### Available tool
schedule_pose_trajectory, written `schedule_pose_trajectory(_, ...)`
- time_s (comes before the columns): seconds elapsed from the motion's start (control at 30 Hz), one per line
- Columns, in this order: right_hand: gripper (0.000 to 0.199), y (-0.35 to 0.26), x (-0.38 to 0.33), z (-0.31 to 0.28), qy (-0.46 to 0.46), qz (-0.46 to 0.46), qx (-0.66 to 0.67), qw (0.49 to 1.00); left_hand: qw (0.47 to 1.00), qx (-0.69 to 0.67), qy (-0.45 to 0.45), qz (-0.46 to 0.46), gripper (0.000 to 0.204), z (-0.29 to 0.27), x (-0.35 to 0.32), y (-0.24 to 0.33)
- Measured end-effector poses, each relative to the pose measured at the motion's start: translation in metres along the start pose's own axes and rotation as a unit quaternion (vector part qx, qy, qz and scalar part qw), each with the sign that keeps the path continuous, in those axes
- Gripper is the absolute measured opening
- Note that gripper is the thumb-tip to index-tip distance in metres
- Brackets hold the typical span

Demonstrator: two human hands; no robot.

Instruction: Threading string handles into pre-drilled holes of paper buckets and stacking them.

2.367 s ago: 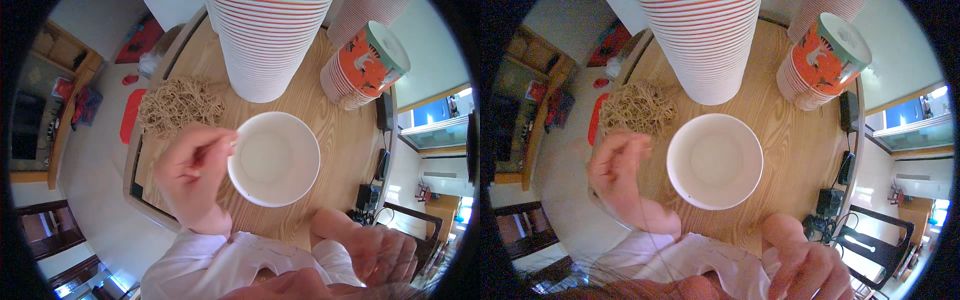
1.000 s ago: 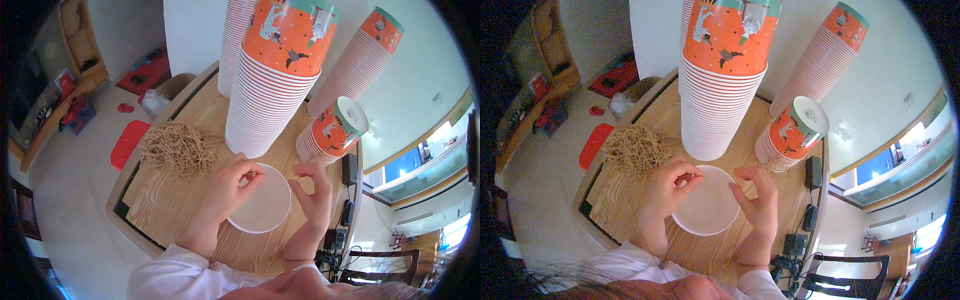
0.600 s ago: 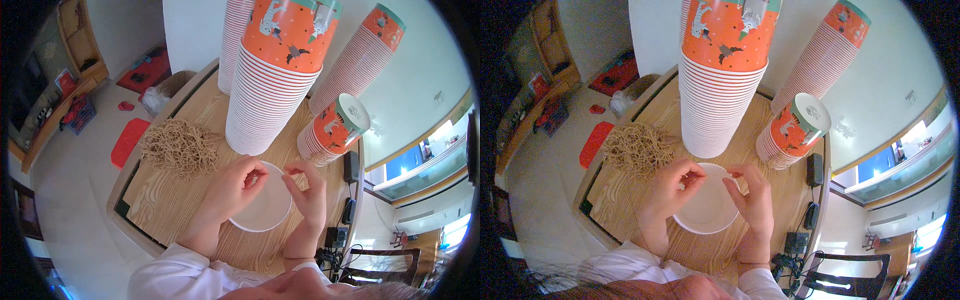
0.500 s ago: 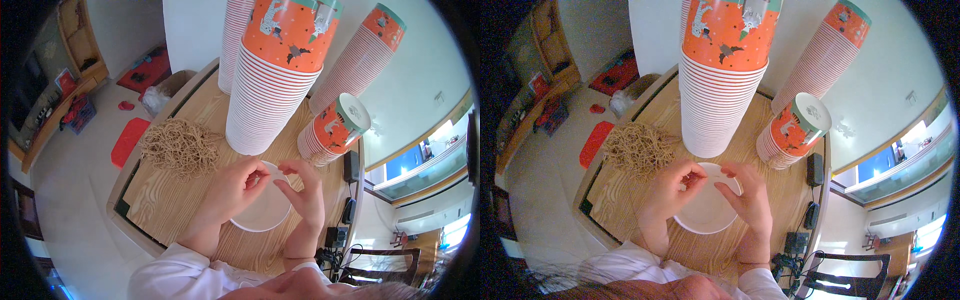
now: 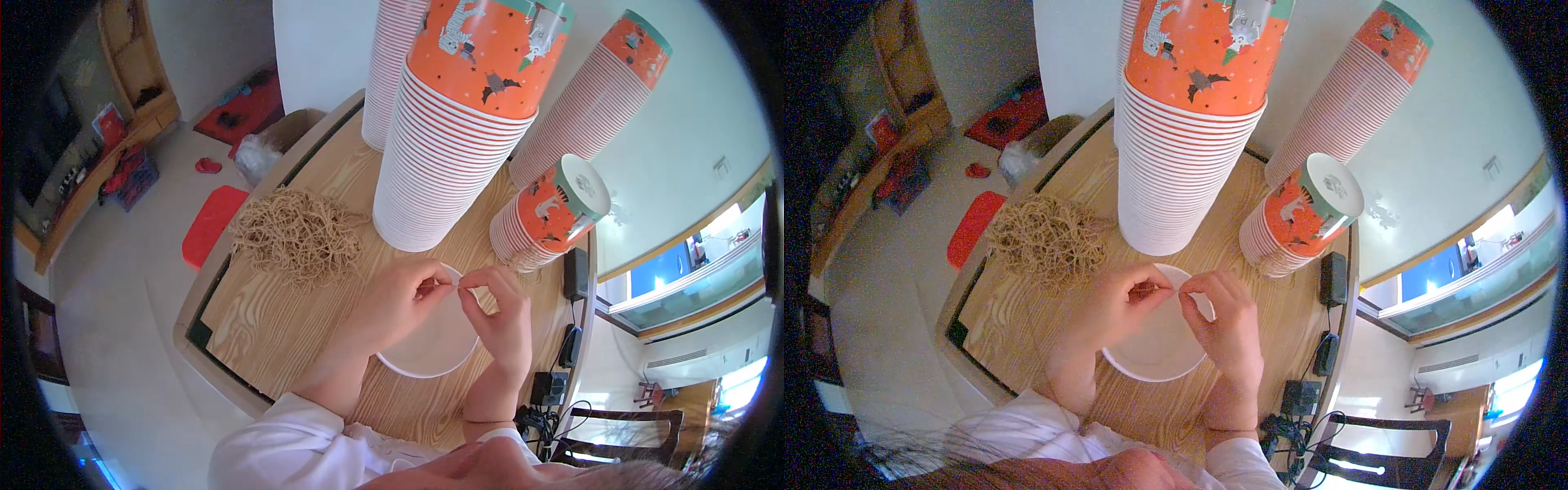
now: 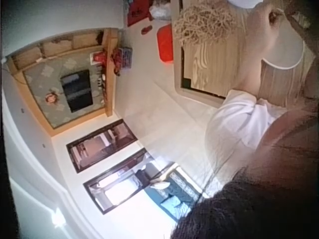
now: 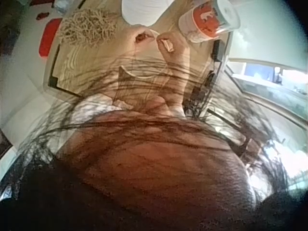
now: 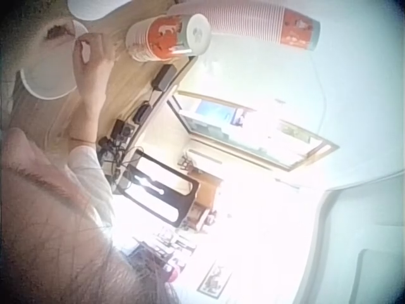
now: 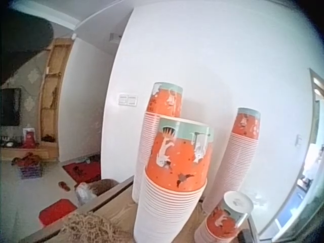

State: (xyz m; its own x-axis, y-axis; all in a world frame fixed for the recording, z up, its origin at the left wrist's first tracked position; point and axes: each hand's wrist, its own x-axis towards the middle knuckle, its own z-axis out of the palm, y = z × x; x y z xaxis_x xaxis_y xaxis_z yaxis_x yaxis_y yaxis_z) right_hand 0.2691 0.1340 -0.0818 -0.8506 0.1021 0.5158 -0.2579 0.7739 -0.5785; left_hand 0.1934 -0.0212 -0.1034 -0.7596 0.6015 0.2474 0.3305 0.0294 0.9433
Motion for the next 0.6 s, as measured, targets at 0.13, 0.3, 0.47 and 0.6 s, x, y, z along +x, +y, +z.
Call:
schedule_pose_trajectory(0.13, 0.008, 0.008, -0.003, 0.002, 0.076, 0.089, 0.045, 0.992, 0.999, 0.010, 0.036, 0.009, 0.008, 0.002, 0.003, -0.004)
schedule_pose_trajectory(0.3, 0.014, 0.016, -0.006, 0.001, 0.007, 0.158, 0.166, 0.973, 0.998, -0.008, 0.041, 0.039, 0.010, 0.001, 0.005, 0.006)
schedule_pose_trajectory(0.47, 0.021, 0.010, -0.001, 0.006, -0.078, 0.189, 0.180, 0.962, 0.999, 0.003, 0.023, 0.041, 0.010, 0.000, 0.005, 0.002)
schedule_pose_trajectory(0.6, 0.016, 0.014, -0.005, 0.005, -0.076, 0.175, 0.202, 0.960, 0.999, 0.043, 0.018, 0.027, 0.010, 0.002, 0.005, 0.005)
